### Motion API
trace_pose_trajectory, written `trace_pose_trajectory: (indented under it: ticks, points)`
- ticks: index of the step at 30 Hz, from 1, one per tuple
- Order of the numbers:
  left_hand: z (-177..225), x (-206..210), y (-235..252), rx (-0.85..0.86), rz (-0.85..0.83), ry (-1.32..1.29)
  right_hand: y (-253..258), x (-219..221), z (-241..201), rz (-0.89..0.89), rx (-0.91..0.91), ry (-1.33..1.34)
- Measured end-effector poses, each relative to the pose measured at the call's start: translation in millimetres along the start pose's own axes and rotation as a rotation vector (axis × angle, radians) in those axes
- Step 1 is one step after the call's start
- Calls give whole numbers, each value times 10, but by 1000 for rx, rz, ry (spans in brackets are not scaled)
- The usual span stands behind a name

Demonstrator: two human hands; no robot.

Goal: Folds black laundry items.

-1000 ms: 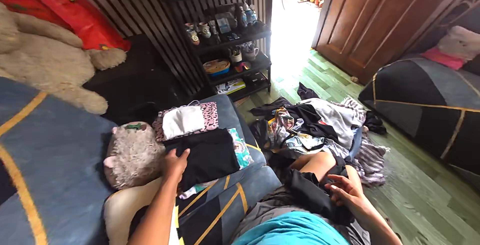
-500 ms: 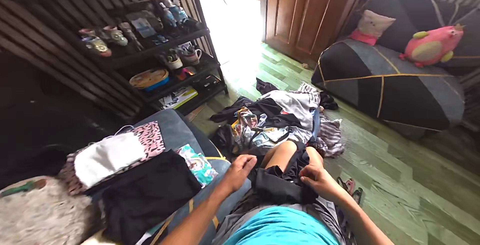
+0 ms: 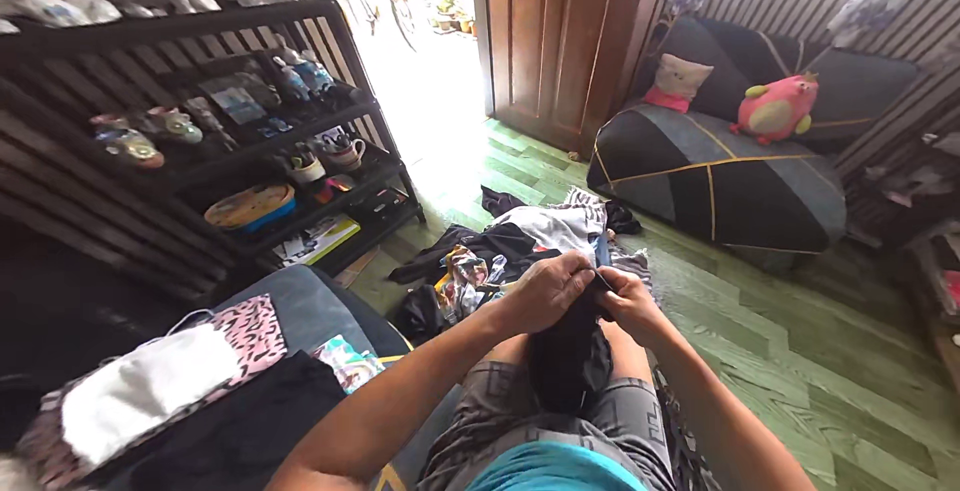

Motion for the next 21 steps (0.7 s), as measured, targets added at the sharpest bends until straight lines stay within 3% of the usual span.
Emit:
trace_pose_trajectory:
  ticks: [3, 5, 9, 11, 13, 15, 17, 19, 21]
  points:
    - [98, -31, 75, 167, 96, 5, 79, -60, -22, -90, 59, -98]
    - [125, -101, 63, 165, 158, -9, 51, -59, 29, -120, 31, -6]
    - [0, -363, 17, 42, 176, 417, 25, -184, 0, 160, -133, 157]
    - [-120, -452, -40, -52, 154, 666, 78, -229, -39, 277, -116, 42]
    - [-131, -415, -100, -173, 105, 730, 167, -203, -88, 299, -31, -295]
    - [-59, -100, -219, -129, 124, 604, 223, -66, -219, 226, 116, -625]
    - [-49, 358, -335, -138, 225, 241, 245, 169, -365, 154, 188, -800]
    - [-164, 654, -362, -423, 364, -267, 210, 388, -531, 89, 170, -837]
    - [-150, 701, -341, -760, 502, -584, 116, 660, -660, -8, 69, -785]
Point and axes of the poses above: each hand's wrist, its own y-axis towards the middle knuckle, its own x-axis out of the palm, z = x × y, the point moved 1 cm from there along y, towards the middle knuckle, and after that the axes turned 4 degrees about -y, right-handed, at the moved point
